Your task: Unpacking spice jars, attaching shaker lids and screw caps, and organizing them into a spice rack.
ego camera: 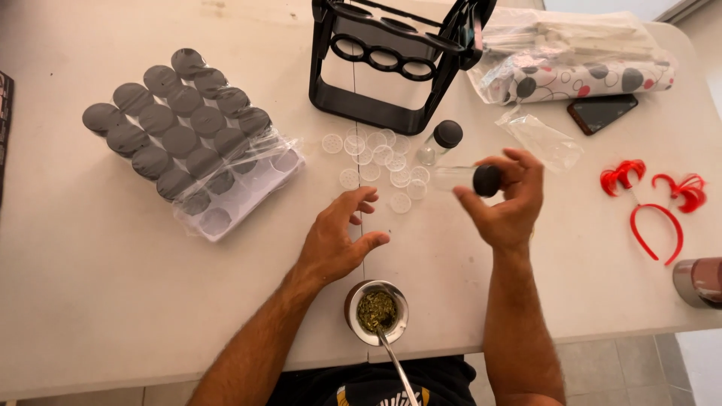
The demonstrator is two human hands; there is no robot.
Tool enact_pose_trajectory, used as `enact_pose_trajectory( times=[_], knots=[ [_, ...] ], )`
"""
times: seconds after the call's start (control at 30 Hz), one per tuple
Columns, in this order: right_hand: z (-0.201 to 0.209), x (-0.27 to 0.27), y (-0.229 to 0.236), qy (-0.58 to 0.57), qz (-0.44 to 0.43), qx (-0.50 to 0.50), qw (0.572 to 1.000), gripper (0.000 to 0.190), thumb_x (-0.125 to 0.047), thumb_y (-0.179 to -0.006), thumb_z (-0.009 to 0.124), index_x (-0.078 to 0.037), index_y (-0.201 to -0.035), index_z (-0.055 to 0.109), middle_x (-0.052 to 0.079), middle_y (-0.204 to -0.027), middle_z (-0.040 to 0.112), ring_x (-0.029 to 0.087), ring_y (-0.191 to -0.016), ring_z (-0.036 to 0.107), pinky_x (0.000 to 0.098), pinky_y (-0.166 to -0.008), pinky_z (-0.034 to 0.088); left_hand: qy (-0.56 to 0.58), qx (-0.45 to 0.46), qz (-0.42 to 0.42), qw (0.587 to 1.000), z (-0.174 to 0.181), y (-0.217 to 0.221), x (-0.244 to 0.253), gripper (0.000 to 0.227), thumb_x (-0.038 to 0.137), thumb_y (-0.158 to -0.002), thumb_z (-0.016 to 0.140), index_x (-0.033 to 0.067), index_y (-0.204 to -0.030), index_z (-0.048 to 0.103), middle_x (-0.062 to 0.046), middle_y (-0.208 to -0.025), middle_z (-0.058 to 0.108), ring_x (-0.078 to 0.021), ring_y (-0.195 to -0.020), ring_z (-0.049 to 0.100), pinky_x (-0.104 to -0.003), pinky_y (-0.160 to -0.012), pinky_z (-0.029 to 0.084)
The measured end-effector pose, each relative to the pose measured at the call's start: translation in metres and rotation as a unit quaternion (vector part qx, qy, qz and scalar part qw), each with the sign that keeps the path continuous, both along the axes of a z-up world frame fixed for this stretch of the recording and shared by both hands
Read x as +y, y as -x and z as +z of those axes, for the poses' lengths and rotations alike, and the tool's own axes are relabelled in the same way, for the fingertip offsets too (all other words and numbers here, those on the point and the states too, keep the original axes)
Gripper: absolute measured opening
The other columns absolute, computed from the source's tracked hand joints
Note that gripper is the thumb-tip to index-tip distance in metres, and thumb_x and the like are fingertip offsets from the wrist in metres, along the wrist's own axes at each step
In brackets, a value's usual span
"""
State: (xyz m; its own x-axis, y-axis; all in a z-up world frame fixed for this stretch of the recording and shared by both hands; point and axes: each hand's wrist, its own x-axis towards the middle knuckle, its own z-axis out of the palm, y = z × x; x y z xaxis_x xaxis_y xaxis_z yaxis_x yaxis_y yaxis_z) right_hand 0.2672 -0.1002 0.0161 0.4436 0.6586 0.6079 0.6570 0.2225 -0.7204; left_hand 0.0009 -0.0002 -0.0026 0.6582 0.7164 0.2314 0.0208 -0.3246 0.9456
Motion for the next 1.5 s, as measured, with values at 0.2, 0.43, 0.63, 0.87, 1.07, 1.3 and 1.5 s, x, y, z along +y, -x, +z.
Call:
enact_pose_trajectory(
  times=[0.2, 0.43, 0.63, 0.87, 1.07, 1.3, 1.5],
  knots=[
    [-0.018, 0.014, -0.018, 0.054, -0.116, -0.071, 0.989, 0.081, -0.004, -0.07, 0.093, -0.002, -0.138, 0.049, 0.012, -0.102, 0.075, 0.023, -0.074, 0.067, 0.0292, -0.063, 0.05, -0.022, 0.02, -0.021, 0.999, -0.005, -0.001, -0.002, 0.06, 0.025, -0.084, 0.084, 0.0032, -0.134, 0.06, -0.018, -0.117, 0.07, -0.0329, -0.108, 0.071, -0.04, -0.088, 0.059],
    [-0.02, 0.03, -0.013, 0.093, -0.145, -0.087, 0.981, 0.085, -0.009, -0.073, 0.088, -0.002, -0.146, 0.045, 0.013, -0.1, 0.075, 0.026, -0.073, 0.066, 0.0367, -0.066, 0.051, -0.023, 0.021, -0.008, 0.999, -0.006, 0.001, 0.0, 0.058, 0.026, -0.085, 0.084, 0.0039, -0.133, 0.061, -0.017, -0.116, 0.07, -0.0318, -0.108, 0.071, -0.04, -0.088, 0.059],
    [-0.036, 0.031, -0.025, 0.085, -0.133, -0.093, 0.983, 0.085, -0.022, -0.082, 0.09, -0.004, -0.15, 0.043, 0.015, -0.106, 0.075, 0.028, -0.076, 0.068, 0.0373, -0.067, 0.053, -0.022, 0.037, -0.01, 0.999, -0.003, 0.001, 0.001, 0.057, 0.024, -0.085, 0.083, 0.0018, -0.133, 0.061, -0.019, -0.115, 0.07, -0.034, -0.106, 0.071, -0.041, -0.088, 0.059],
    [-0.016, 0.005, 0.01, -0.019, -0.12, -0.156, 0.98, 0.053, -0.004, -0.087, 0.089, 0.003, -0.127, 0.054, 0.013, -0.098, 0.06, 0.018, -0.062, 0.045, 0.0331, -0.062, 0.042, -0.148, 0.131, 0.116, 0.973, -0.009, 0.016, 0.01, 0.032, 0.03, -0.086, 0.076, 0.0141, -0.112, 0.068, 0.0, -0.102, 0.074, -0.0173, -0.087, 0.07, -0.037, -0.075, 0.054],
    [-0.061, 0.015, 0.04, 0.017, 0.07, -0.231, 0.97, 0.024, -0.023, -0.085, 0.091, -0.008, -0.095, 0.077, 0.0, -0.068, 0.067, 0.017, -0.049, 0.058, 0.0306, -0.048, 0.047, -0.29, 0.221, 0.286, 0.886, -0.013, 0.056, 0.006, 0.053, 0.023, -0.082, 0.08, 0.0017, -0.128, 0.064, -0.021, -0.123, 0.064, -0.037, -0.116, 0.065, -0.047, -0.1, 0.052],
    [-0.052, 0.02, 0.077, 0.027, 0.174, -0.21, 0.962, 0.015, -0.018, -0.079, 0.086, -0.013, -0.091, 0.077, -0.002, -0.065, 0.068, 0.015, -0.047, 0.061, 0.0291, -0.044, 0.05, -0.465, 0.184, 0.472, 0.726, -0.029, 0.108, 0.013, 0.027, 0.034, -0.095, 0.064, 0.0176, -0.115, 0.071, -0.006, -0.098, 0.057, -0.0278, -0.09, 0.06, -0.044, -0.083, 0.05],
    [-0.047, 0.033, 0.092, 0.021, 0.237, -0.173, 0.956, 0.011, -0.013, -0.084, 0.081, -0.011, -0.093, 0.075, 0.0, -0.068, 0.068, 0.017, -0.051, 0.062, 0.0297, -0.048, 0.051, -0.413, 0.233, 0.426, 0.77, -0.021, 0.157, 0.061, 0.059, 0.02, -0.083, 0.081, 0.0093, -0.137, 0.061, -0.019, -0.136, 0.057, -0.0388, -0.124, 0.058, -0.05, -0.101, 0.046]
  ],
)
